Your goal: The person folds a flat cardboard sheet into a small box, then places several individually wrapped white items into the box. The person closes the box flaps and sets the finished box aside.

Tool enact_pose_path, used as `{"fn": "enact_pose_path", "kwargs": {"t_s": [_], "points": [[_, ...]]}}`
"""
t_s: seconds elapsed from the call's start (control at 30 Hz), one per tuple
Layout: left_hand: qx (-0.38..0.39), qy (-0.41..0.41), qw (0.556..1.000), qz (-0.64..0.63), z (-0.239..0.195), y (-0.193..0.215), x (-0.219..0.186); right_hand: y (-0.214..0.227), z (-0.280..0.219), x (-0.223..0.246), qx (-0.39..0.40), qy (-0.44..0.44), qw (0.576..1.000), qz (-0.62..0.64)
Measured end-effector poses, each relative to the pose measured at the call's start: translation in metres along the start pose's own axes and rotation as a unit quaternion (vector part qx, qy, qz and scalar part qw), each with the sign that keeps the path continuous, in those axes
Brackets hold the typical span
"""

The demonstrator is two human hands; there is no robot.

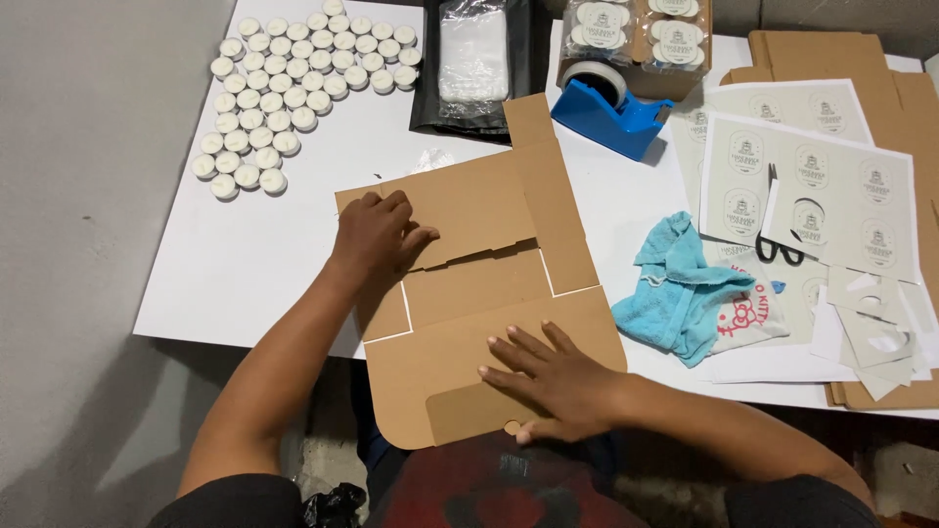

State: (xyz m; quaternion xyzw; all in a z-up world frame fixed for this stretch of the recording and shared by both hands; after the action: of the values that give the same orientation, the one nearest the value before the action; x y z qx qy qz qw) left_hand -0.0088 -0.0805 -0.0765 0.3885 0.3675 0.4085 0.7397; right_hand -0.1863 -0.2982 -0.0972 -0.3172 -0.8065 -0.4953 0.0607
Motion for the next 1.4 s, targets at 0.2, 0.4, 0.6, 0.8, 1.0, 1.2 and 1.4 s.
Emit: {"fn": "enact_pose_path", "kwargs": {"t_s": [0.2, 0.4, 0.6, 0.8, 1.0, 1.2, 1.4], "points": [[0.148, 0.122, 0.981, -0.005, 0.01, 0.007, -0.004, 0.085, 0.001, -0.056, -0.174, -0.023, 0.984, 0.017], [0.21, 0.121, 0.97, 0.004, 0.016, -0.031, 0.023, 0.139, 0.014, -0.249, -0.373, -0.263, 0.884, 0.096], [0.248, 0.136, 0.958, -0.044, 0.009, -0.065, 0.036, 0.149, 0.032, -0.308, -0.44, -0.32, 0.805, 0.234], [0.253, 0.152, 0.952, -0.079, 0.005, -0.055, 0.031, 0.159, 0.035, -0.325, -0.502, -0.239, 0.726, 0.406], [0.271, 0.152, 0.948, -0.074, 0.004, -0.057, 0.032, 0.154, 0.05, -0.352, -0.473, -0.191, 0.69, 0.513], [0.281, 0.114, 0.952, -0.045, 0.011, -0.067, 0.026, 0.151, 0.028, -0.354, -0.436, -0.209, 0.684, 0.547], [0.295, 0.087, 0.95, -0.047, 0.022, -0.078, 0.011, 0.151, -0.007, -0.356, -0.458, -0.205, 0.768, 0.397]]}}
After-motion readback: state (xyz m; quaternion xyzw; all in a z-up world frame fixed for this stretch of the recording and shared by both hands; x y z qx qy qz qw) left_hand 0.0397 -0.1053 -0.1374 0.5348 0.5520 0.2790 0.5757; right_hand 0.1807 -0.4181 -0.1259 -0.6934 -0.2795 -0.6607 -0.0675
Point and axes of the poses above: each hand's wrist, its own z-axis towards the middle knuckle, its own y-axis out of the back of the hand, x = y × z, the point moved 10 cm from there along z, towards the middle knuckle, and after that the axes turned 2 degrees about -z, right-handed, at the moved point
